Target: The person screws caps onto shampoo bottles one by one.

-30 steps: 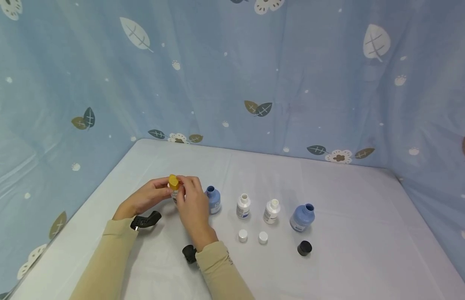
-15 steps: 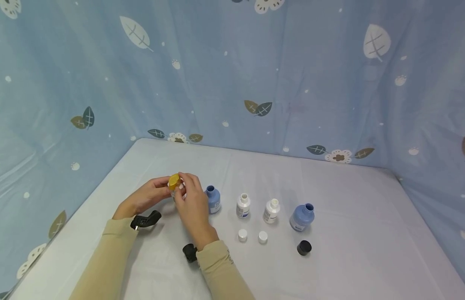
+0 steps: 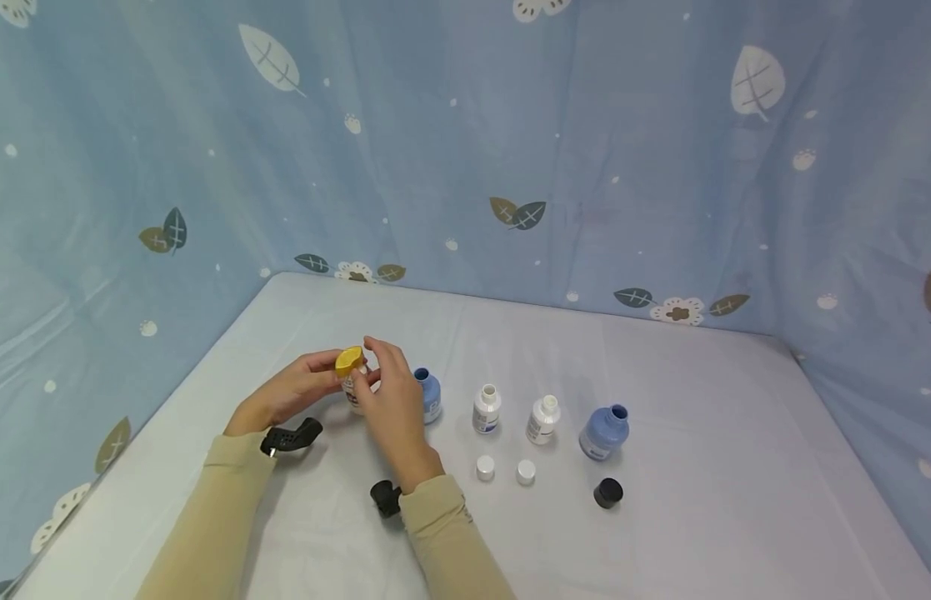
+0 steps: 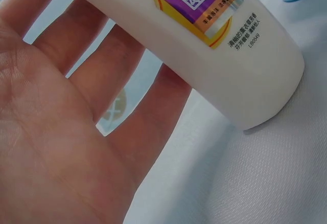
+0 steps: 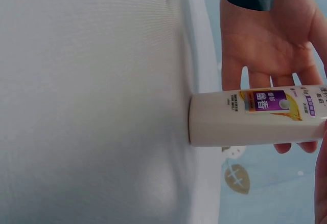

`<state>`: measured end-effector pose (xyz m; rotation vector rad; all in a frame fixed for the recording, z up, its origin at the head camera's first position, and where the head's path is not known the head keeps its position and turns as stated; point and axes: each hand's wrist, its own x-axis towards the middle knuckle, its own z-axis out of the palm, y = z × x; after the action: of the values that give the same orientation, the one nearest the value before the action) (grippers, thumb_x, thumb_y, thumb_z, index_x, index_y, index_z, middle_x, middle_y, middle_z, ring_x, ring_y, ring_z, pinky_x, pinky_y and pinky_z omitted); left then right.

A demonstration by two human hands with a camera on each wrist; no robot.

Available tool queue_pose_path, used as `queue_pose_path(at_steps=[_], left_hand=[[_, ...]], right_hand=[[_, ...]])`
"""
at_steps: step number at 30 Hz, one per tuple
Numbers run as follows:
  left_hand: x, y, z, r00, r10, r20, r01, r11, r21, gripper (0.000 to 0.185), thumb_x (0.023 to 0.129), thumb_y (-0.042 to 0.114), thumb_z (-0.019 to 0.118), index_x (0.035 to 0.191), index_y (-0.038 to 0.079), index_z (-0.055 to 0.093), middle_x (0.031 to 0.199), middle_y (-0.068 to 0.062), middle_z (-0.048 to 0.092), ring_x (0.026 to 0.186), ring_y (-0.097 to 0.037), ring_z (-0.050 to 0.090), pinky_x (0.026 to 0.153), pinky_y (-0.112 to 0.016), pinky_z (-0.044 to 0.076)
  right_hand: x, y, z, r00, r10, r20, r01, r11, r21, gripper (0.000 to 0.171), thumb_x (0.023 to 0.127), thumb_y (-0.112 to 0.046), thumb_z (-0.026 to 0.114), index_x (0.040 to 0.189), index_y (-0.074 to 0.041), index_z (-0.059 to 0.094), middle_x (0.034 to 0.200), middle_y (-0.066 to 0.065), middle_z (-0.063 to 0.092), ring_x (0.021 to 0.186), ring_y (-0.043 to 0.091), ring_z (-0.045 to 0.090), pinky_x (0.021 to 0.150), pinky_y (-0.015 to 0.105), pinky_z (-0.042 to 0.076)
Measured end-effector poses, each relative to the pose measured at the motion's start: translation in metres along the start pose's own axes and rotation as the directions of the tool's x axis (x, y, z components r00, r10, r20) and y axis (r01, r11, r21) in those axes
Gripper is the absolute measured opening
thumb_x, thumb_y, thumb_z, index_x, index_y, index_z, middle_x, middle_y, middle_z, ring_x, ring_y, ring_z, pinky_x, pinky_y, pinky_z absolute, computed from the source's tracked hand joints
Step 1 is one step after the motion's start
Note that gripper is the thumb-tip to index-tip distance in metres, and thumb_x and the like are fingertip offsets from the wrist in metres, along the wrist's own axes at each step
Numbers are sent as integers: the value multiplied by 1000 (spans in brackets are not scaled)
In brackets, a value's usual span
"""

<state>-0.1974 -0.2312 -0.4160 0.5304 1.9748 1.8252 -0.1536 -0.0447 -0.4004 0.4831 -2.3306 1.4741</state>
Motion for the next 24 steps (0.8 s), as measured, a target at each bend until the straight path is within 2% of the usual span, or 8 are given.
queue_pose_path(at_steps=[5,11,17,24], left_hand=[[0,0,0,1000,-1,2,1,1000,-2,38,89,15,53,124,-1,48,124,-9,50,114,-19,46,98,-47,29],[-2,2,-1,1000,7,14,-7,1000,-5,37,88,14,54,123,0,49,123,-8,50,114,-20,45,97,-46,30],[0,5,-2,1000,18,11,-18,1000,-1,35,88,12,53,121,0,51,122,-9,51,113,-21,45,96,-41,33],[0,4,0,1000,2,2,-2,1000,12,37,88,14,55,122,1,50,123,-9,51,113,-22,45,96,-46,31]], right_hand=[[0,0,0,1000,8,22,-8,1000,-12,45,85,-23,61,128,-20,46,123,-9,49,74,3,52,57,17,45],[-1,-1,4,998,24,49,-25,999,22,49,85,-25,61,130,-19,44,119,-8,50,71,4,52,50,18,44],[2,-1,5,999,15,32,-16,999,28,45,85,-26,61,127,-20,48,116,-6,49,73,4,51,57,18,45],[1,0,3,1000,-3,18,3,1000,5,35,86,-25,59,120,-18,54,114,-6,49,75,4,50,60,17,45]])
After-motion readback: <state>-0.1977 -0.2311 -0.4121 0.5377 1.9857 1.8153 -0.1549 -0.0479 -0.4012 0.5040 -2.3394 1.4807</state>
